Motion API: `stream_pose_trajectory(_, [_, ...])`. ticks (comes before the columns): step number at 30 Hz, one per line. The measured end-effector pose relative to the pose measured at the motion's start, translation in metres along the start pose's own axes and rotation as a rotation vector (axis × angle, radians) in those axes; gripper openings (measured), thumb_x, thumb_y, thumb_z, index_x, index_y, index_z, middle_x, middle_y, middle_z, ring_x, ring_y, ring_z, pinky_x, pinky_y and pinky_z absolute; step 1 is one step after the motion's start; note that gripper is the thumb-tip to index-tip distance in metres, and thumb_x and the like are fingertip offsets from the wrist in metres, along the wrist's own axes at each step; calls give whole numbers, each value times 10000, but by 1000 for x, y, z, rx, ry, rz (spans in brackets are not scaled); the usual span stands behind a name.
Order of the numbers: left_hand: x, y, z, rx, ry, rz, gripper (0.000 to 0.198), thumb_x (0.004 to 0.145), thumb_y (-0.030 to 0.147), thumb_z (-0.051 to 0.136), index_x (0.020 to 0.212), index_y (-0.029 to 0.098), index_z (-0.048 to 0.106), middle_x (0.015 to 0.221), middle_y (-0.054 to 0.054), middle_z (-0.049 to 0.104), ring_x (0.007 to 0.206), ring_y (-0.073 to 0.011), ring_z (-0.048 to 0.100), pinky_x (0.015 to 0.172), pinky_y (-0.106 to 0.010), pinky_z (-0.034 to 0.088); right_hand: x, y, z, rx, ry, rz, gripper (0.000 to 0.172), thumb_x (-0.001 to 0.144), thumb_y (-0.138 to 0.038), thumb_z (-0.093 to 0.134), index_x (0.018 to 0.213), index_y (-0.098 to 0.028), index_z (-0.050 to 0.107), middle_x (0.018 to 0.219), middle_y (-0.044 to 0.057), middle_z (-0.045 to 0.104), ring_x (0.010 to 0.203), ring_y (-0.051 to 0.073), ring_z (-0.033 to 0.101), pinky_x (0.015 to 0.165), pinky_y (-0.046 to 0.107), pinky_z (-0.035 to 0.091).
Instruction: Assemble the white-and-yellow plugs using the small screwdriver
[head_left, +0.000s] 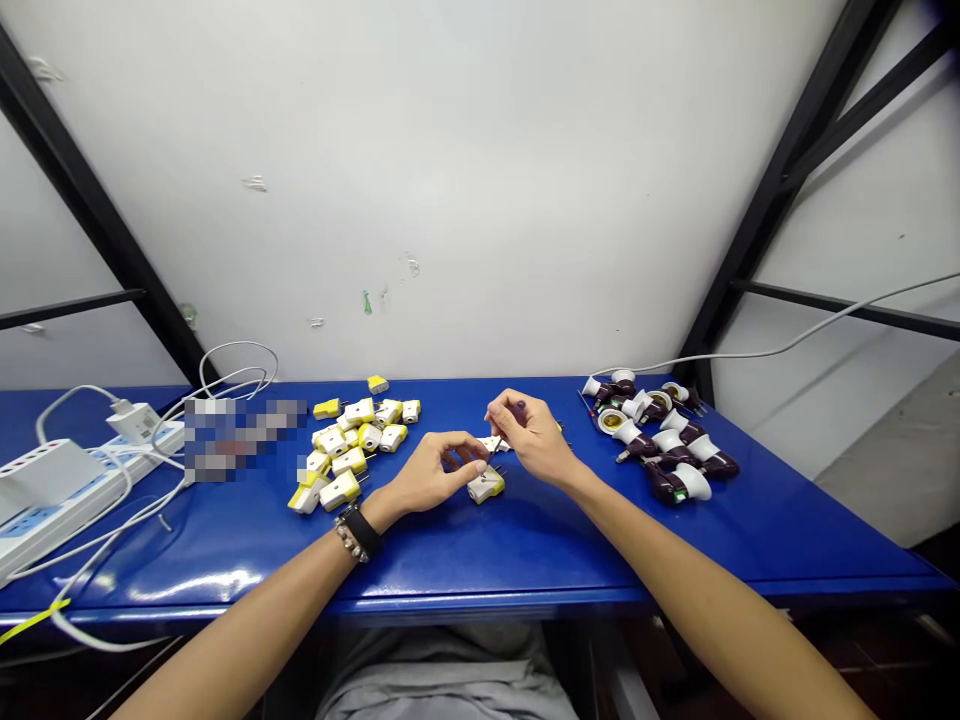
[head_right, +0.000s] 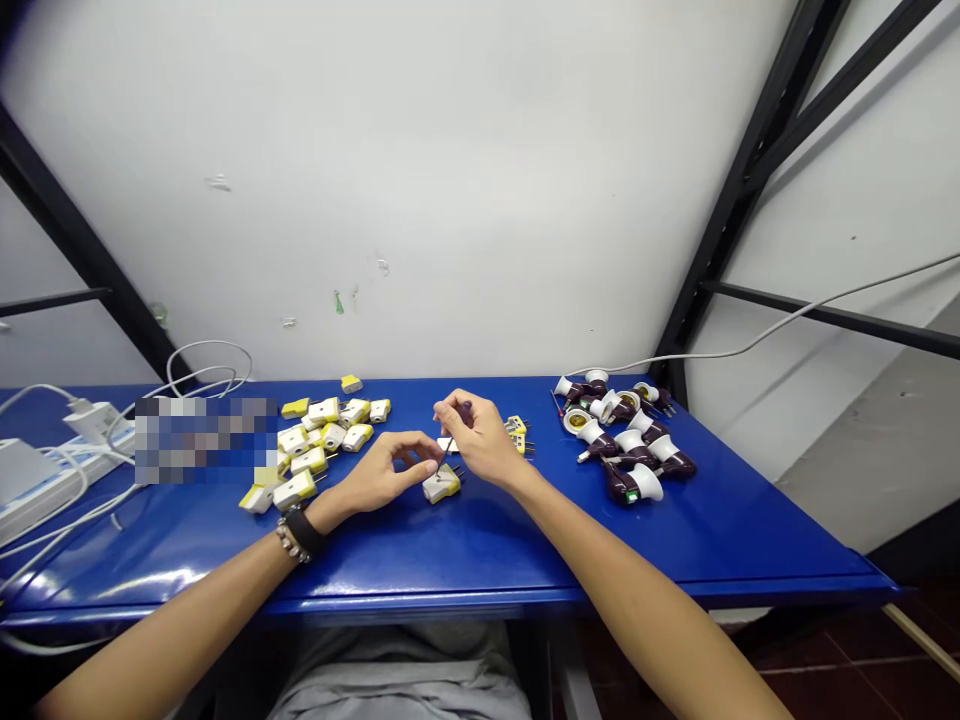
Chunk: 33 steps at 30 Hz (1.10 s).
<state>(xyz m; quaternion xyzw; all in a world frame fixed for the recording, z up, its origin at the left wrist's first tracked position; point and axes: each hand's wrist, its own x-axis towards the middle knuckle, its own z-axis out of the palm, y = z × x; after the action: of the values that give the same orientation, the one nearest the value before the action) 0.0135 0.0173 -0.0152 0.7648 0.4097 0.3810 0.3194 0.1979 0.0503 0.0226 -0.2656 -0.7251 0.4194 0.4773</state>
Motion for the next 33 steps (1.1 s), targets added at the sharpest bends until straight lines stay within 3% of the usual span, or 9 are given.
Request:
stream_pose_trajectory(5, [2, -5, -3, 8, 22, -24, 238, 884, 340, 647, 980, 164, 775, 947, -69, 779, 832, -193, 699, 716, -275, 545, 4, -3, -3, 67, 136, 37, 452, 869, -620, 605, 765, -183, 566, 633, -20, 553, 482, 89, 435, 464, 235, 336])
stream_pose_trajectory(11, [5, -26, -30, 216, 115, -46, 189, 855, 321, 688, 966, 204, 788, 936, -50, 794, 840, -211, 723, 713, -296, 565, 5, -1, -10, -6, 346, -52, 495, 934, -649, 471, 731, -202, 530, 587, -35, 446, 507, 107, 399, 480, 246, 312])
stream_pose_trajectory(13, [5, -33, -37, 253, 95, -69, 180, 853, 303, 686, 973, 208, 782, 939, -45, 796, 837, -211, 731, 765, -319, 582, 3, -1, -11, -164, 252, -71, 497, 976, -605, 420, 718, -196, 533, 572, -41, 409, 527, 111, 384, 512, 251, 305])
stream_pose_trajectory(16, [5, -39, -37, 241, 51, -81, 163, 844, 258, 678, 969, 199, 766, 939, -46, 794, 845, -211, 741, 803, -330, 598, -3, 0, -9, -418, -139, -24, 465, 973, -550, 475, 729, -175, 601, 590, -29, 483, 557, 111, 413, 553, 248, 309])
stream_pose_trajectory(18, [5, -41, -35, 216, 41, -72, 171, 828, 238, 680, 976, 190, 751, 944, -51, 792, 856, -216, 746, 811, -334, 607, -7, 2, -7, -572, -406, 9, 381, 887, -546, 625, 831, -175, 690, 672, -5, 589, 620, 128, 488, 588, 244, 331])
stream_pose_trajectory(21, [5, -42, -32, 168, 37, -63, 195, 835, 249, 661, 1005, 182, 729, 968, -63, 789, 874, -223, 751, 844, -354, 615, -9, 9, -6, -736, -593, 22, 499, 696, -543, 813, 1053, -203, 739, 899, 52, 698, 811, 198, 593, 661, 248, 380])
stream_pose_trajectory(27, [5, -41, -35, 272, 137, 22, 226, 916, 254, 535, 1030, 190, 720, 1025, -76, 770, 912, -217, 731, 850, -364, 611, -8, 13, -7, -680, -673, 71, 361, 703, -434, 841, 947, -176, 779, 789, 25, 676, 717, 155, 563, 612, 231, 369])
stream_pose_trajectory(30, [4, -36, -34, 329, 176, 55, 217, 917, 257, 542, 1020, 186, 720, 1004, -75, 756, 879, -203, 713, 785, -333, 606, -6, 10, -9, -607, -589, 48, 375, 681, -476, 851, 870, -160, 779, 741, 11, 646, 663, 133, 530, 578, 227, 352])
stream_pose_trajectory(33, [4, -30, -32, 346, 163, 79, 198, 916, 251, 557, 1012, 184, 717, 971, -69, 742, 833, -182, 696, 734, -300, 586, -2, 10, -13, -584, -402, -13, 342, 764, -456, 801, 931, -159, 775, 761, 11, 647, 670, 128, 532, 616, 235, 371])
